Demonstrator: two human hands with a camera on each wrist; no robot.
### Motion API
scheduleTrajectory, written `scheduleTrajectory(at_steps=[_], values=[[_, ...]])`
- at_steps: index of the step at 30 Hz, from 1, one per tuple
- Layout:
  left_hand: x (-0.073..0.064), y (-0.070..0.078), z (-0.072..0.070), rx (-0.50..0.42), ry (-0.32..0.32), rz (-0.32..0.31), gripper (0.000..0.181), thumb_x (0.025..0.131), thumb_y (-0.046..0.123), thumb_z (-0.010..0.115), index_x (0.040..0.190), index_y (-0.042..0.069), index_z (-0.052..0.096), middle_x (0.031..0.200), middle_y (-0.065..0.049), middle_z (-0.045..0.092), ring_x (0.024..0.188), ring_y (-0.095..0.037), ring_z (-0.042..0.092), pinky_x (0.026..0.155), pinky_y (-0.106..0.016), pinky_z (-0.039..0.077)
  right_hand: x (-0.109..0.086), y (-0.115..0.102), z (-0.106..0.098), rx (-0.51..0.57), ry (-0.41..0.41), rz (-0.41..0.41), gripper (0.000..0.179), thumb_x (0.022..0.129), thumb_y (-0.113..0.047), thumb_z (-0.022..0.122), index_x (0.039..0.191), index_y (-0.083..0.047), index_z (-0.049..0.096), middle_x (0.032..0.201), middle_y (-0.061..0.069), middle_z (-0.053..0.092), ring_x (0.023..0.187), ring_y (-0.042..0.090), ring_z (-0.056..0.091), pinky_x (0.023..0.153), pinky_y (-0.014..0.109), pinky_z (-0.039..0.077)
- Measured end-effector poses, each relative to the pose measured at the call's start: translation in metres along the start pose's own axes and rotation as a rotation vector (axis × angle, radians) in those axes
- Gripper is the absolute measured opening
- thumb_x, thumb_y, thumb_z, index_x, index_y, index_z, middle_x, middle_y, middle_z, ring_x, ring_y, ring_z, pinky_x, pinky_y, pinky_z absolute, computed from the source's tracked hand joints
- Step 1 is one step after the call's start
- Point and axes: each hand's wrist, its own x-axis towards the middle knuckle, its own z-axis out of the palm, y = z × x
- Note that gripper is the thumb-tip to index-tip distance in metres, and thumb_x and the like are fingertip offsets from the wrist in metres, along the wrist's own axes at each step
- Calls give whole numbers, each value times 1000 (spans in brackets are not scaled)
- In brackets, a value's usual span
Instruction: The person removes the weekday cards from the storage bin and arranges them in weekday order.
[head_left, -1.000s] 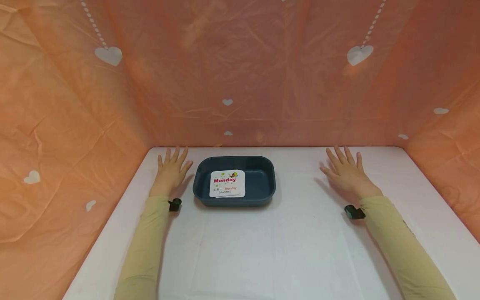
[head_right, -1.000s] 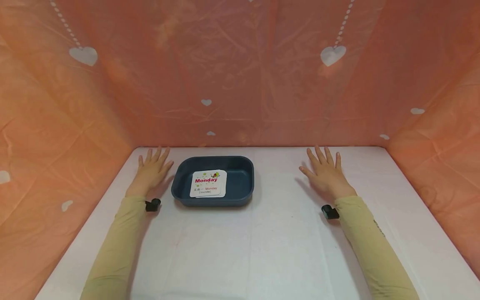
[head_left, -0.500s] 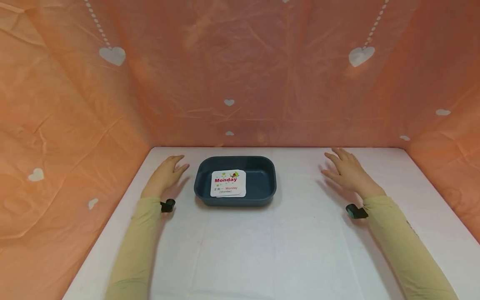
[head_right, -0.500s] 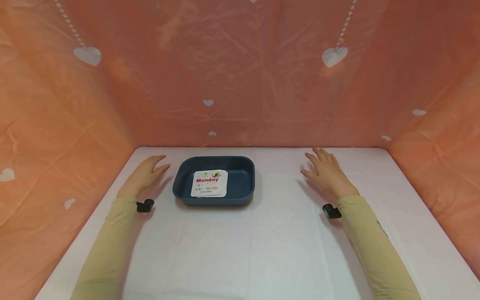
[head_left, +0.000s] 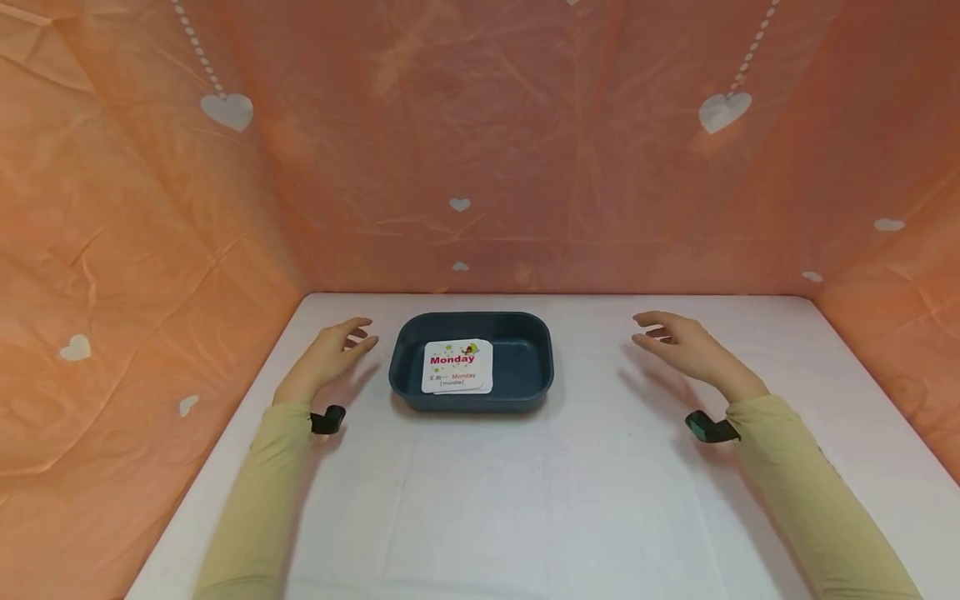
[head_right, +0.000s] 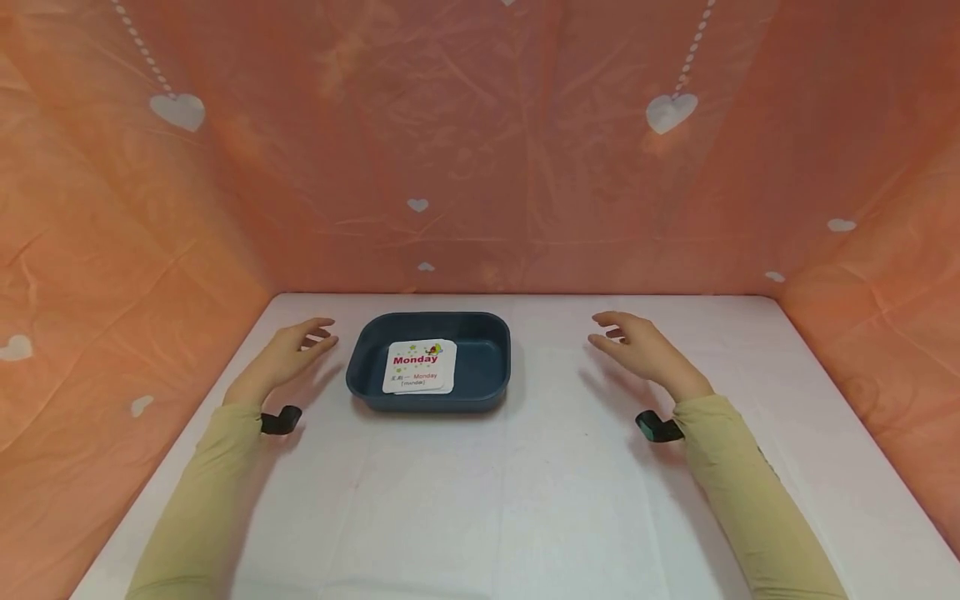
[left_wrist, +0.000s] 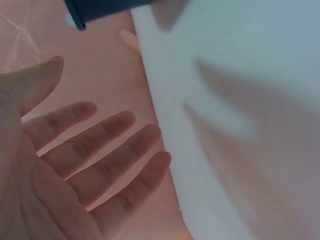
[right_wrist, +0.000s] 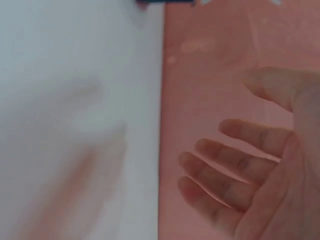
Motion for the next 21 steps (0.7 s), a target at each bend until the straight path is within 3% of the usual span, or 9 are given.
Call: scheduleTrajectory(at_steps=[6, 12, 21], values=[[-6, 10, 0, -72, 27, 34, 48, 98, 29, 55, 137, 2, 46, 122, -24, 57, 104, -40, 59, 88, -53, 45, 0, -18, -4, 163, -16, 27, 49, 98, -35, 53, 137, -6, 47, 132, 16, 54, 112, 34, 57, 92, 48, 43], [-11, 23, 1, -206, -8, 15, 47, 98, 25, 56, 136, -1, 47, 120, -25, 57, 95, -36, 64, 80, -45, 52, -1, -32, -4, 365, -79, -14, 48, 100, -28, 52, 140, -4, 42, 134, 16, 51, 113, 26, 58, 92, 32, 46], [-8, 34, 4, -292, -32, -18, 53, 97, 26, 58, 136, -7, 44, 120, -27, 58, 89, -32, 67, 78, -41, 53, 7, -50, 2, 522, -105, -29, 46, 100, -21, 52, 138, 2, 42, 131, 21, 51, 114, 38, 55, 89, 35, 48]])
